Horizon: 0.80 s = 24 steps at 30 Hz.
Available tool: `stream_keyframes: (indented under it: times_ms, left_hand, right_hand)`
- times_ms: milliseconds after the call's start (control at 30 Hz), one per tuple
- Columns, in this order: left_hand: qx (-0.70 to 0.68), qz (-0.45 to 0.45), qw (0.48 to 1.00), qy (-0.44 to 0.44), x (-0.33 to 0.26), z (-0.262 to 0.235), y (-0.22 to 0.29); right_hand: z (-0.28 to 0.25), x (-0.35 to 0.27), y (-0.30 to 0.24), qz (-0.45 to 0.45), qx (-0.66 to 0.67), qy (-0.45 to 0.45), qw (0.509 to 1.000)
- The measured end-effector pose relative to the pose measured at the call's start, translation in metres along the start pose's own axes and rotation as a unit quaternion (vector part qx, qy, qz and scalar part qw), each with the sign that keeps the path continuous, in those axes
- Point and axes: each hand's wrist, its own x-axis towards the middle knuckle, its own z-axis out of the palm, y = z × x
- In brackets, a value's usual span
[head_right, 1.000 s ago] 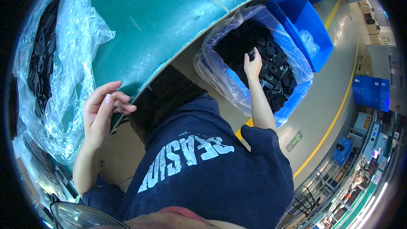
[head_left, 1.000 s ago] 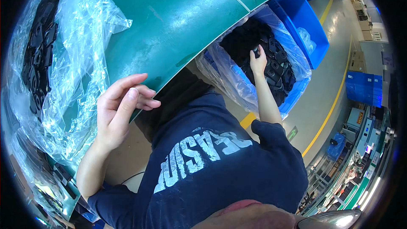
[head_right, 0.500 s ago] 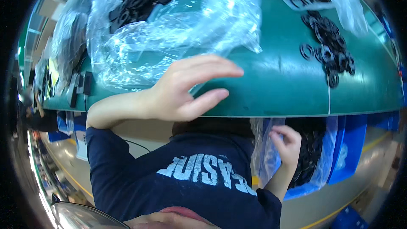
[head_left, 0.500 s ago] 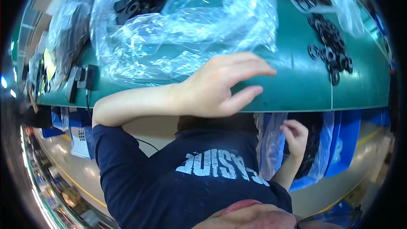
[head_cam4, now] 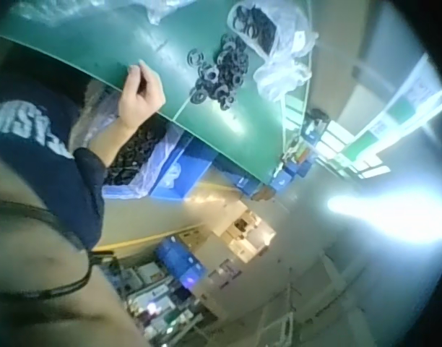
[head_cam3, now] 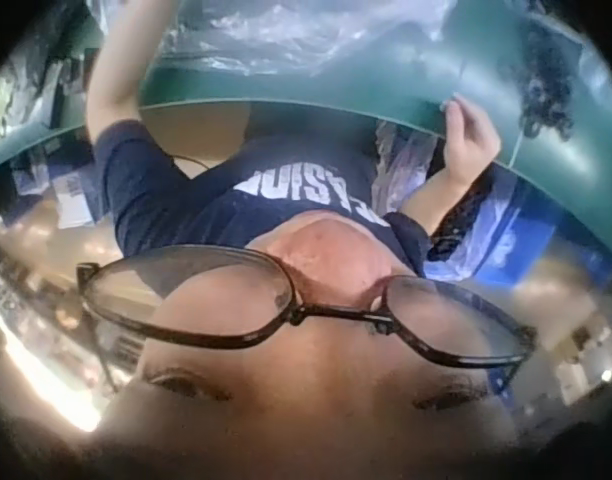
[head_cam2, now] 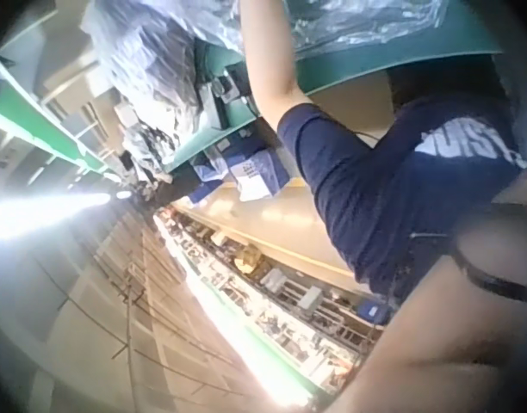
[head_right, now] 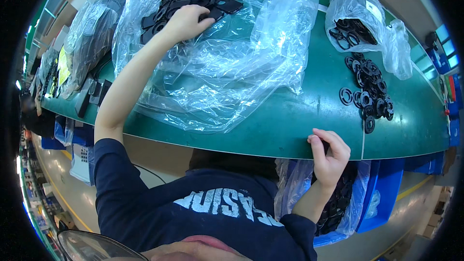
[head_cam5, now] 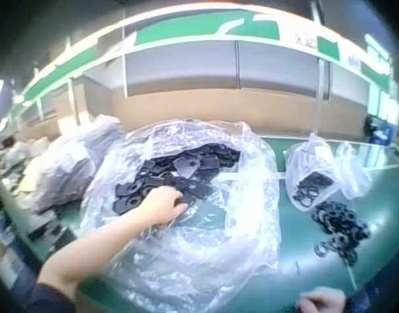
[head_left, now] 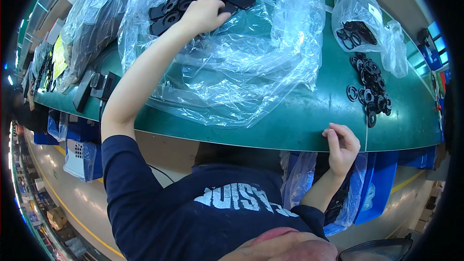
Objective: The person assembles black plastic components by hand at a workstation.
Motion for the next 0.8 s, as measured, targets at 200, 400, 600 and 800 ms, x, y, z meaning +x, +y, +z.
stream_keyframes:
  times_ms: [200,400,600,800]
  left_hand:
    - [-0.04,0.078,0.991,0.103,0.011,0.021,0.014]
    - [-0.085,0.155,0.957,0.228,-0.02,-0.018,0.04]
    - [-0.103,0.288,0.907,0.289,-0.064,-0.042,0.091]
    - [-0.181,0.419,0.855,0.245,-0.105,-0.055,0.135]
  right_hand:
    - [0.001,-0.004,0.002,-0.029,-0.065,-0.004,0.997]
    - [-0.001,-0.005,0.001,-0.024,-0.055,0.004,0.998]
    - [0.004,0.002,-0.009,0.015,-0.07,-0.028,0.997]
    - [0.034,0.015,-0.027,0.13,0.186,-0.067,0.972]
